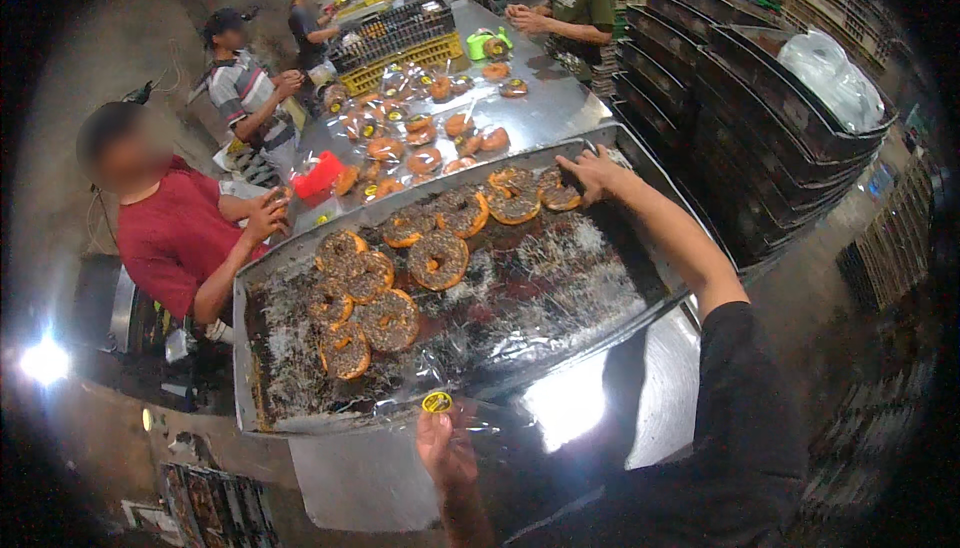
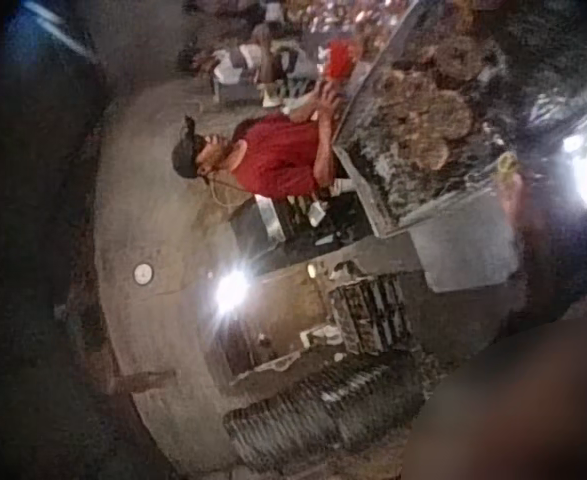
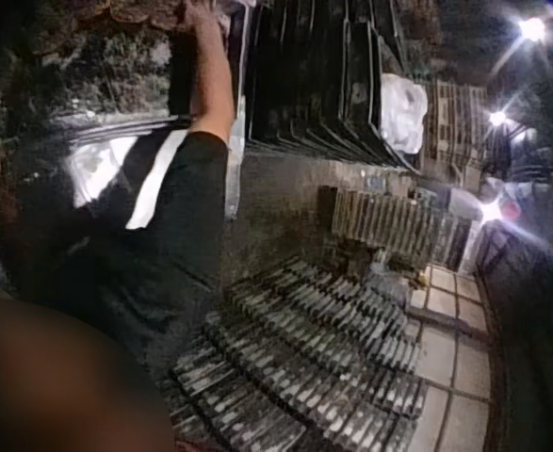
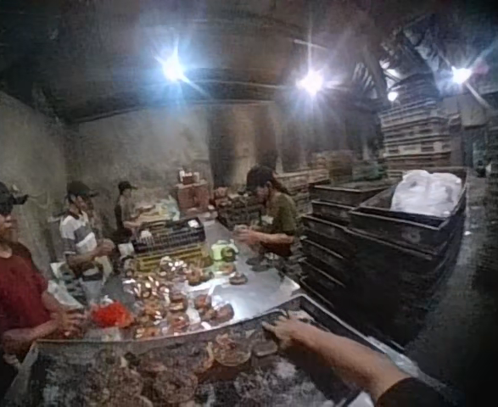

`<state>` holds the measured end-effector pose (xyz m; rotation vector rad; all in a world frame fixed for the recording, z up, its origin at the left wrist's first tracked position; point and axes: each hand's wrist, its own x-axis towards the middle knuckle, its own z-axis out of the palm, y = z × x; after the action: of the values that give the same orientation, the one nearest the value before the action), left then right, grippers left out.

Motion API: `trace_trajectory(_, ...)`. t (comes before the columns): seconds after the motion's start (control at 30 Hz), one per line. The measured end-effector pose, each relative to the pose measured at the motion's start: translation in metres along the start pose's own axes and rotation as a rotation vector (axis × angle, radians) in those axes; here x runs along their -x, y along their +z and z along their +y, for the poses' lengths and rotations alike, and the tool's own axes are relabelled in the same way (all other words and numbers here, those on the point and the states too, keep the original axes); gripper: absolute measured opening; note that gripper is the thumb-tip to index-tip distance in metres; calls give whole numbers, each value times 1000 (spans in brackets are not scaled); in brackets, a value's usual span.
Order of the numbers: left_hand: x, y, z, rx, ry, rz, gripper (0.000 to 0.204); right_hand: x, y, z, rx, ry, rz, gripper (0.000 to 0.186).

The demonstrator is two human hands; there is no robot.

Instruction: The person repeatedly picks doughnuts from a metal tray, places them into clear plastic bags, and sets the bags aside. The person also moves full trays to a lower rack and brings new trays to the work surface. Other workers are visible in the background performing similar packaging tasks.

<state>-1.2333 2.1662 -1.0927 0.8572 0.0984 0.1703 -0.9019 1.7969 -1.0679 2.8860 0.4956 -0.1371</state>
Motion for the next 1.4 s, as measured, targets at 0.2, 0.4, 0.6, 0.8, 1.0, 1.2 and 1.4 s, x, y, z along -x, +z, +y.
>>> trace_trajectory(0.2,13,7,10,-57,46,48,34,112,1,-86,-142,239,53,110)
trace_trajectory(0.4,8,-1,9,-29,215,108,36,92,34,-52,-488,22,254,113)
trace_trajectory(0.6,-28,-32,46,115,587,305,43,188,-9,-165,-923,50,563,104)
trace_trajectory(0.8,-3,39,-9,208,359,-2,57,253,-61,-273,-517,-270,944,100)
trace_trajectory(1.0,22,47,-5,156,16,-213,59,281,-40,-291,-858,-161,918,112)
trace_trajectory(1.2,41,75,-8,110,85,-340,58,292,-56,-311,-843,16,1096,103)
trace_trajectory(1.4,65,20,-30,-214,27,-468,53,320,-61,-299,-1207,110,880,73)
